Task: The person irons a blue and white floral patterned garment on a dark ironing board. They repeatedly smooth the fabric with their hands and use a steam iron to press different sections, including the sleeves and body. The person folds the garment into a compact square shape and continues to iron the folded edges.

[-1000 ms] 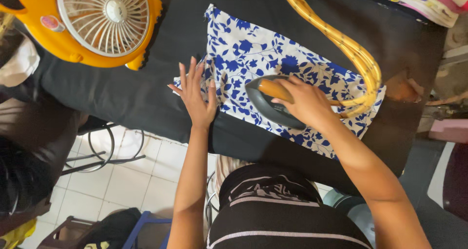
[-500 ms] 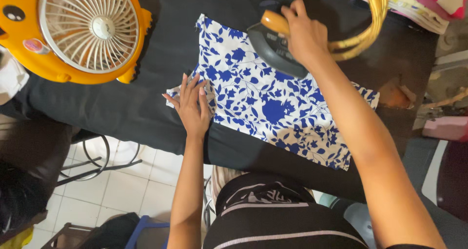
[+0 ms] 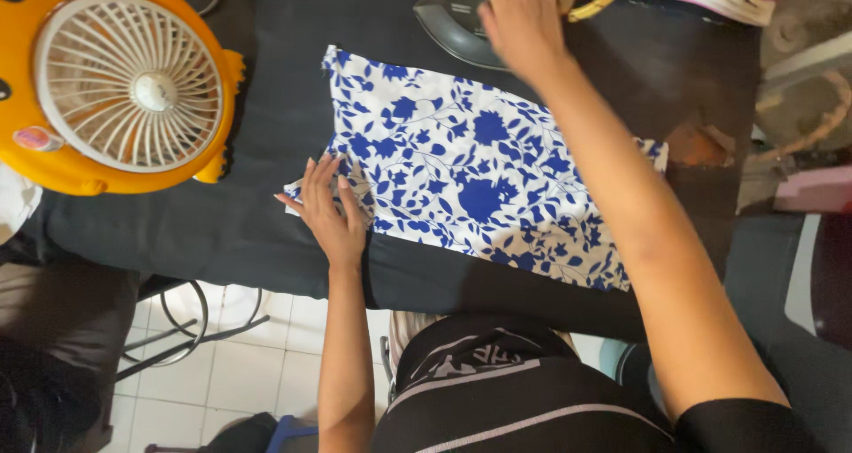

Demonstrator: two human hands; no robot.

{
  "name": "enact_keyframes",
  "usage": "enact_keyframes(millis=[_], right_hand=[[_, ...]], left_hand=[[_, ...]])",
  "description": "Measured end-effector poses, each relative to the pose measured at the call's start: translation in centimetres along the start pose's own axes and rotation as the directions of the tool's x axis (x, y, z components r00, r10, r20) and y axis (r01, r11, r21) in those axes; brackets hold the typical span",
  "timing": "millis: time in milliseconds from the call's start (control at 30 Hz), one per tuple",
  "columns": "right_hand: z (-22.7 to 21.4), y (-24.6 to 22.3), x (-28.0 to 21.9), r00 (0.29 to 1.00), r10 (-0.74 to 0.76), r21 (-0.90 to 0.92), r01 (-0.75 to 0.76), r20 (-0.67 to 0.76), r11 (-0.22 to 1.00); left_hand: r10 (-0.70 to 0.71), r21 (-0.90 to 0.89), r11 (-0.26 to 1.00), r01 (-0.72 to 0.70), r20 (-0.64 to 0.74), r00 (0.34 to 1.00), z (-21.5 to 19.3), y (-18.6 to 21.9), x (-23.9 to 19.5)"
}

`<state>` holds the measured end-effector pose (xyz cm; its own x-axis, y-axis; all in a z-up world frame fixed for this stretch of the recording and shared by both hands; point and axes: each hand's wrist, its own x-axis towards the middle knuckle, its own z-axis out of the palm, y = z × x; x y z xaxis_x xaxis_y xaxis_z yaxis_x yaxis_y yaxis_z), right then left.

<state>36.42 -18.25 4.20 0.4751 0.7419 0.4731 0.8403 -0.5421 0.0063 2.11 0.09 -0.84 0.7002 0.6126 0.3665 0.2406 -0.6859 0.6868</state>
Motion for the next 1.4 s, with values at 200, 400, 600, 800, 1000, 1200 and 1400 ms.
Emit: enact_keyframes(millis=[200, 400, 600, 800, 1000, 1200, 1400], right_hand=[[-7.7, -8.9, -13.2, 0.921, 0.389, 0.645, -0.302, 0.008, 0.702], [-12.1, -10.0, -24.2, 0.736, 0.675, 0.418, -0.596, -0.058, 0.686], [-14.8, -8.5, -31.1, 0.510, 0.858, 0.232, -0.828, -0.063, 0.510], [-13.3, -8.3, -32.1, 0.410, 0.909, 0.083, -0.911, 0.077, 0.403], [-12.8, -6.9, -33.2, 0.226, 0.936, 0.322, -0.937, 0.270, 0.133], [-13.9, -5.2, -32.0, 0.233, 0.707, 0.722, -0.437, 0.667, -0.537], [-15.6, -7.0, -26.8, 0.289, 0.750, 0.794, -0.356, 0.595, -0.493]], left_hand=[[0.223, 0.098, 0.966, -0.239, 0.155, 0.963, 0.0, 3.6, -0.4], [0.389, -0.192, 0.921, -0.339, 0.432, 0.814, 5.0, 11.3, -0.9], [0.491, -0.183, 0.860, -0.477, 0.551, 0.674, 9.0, 14.4, -3.2], [0.488, -0.092, 0.847, -0.524, 0.527, 0.695, 11.5, 14.1, -5.3], [0.469, -0.092, 0.863, -0.496, 0.509, 0.722, 11.7, 13.8, -5.4], [0.349, -0.175, 0.937, -0.302, 0.463, 0.815, 8.4, 13.4, -3.8], [0.062, -0.404, 0.907, 0.122, 0.412, 0.909, 2.2, 10.6, -1.5]])
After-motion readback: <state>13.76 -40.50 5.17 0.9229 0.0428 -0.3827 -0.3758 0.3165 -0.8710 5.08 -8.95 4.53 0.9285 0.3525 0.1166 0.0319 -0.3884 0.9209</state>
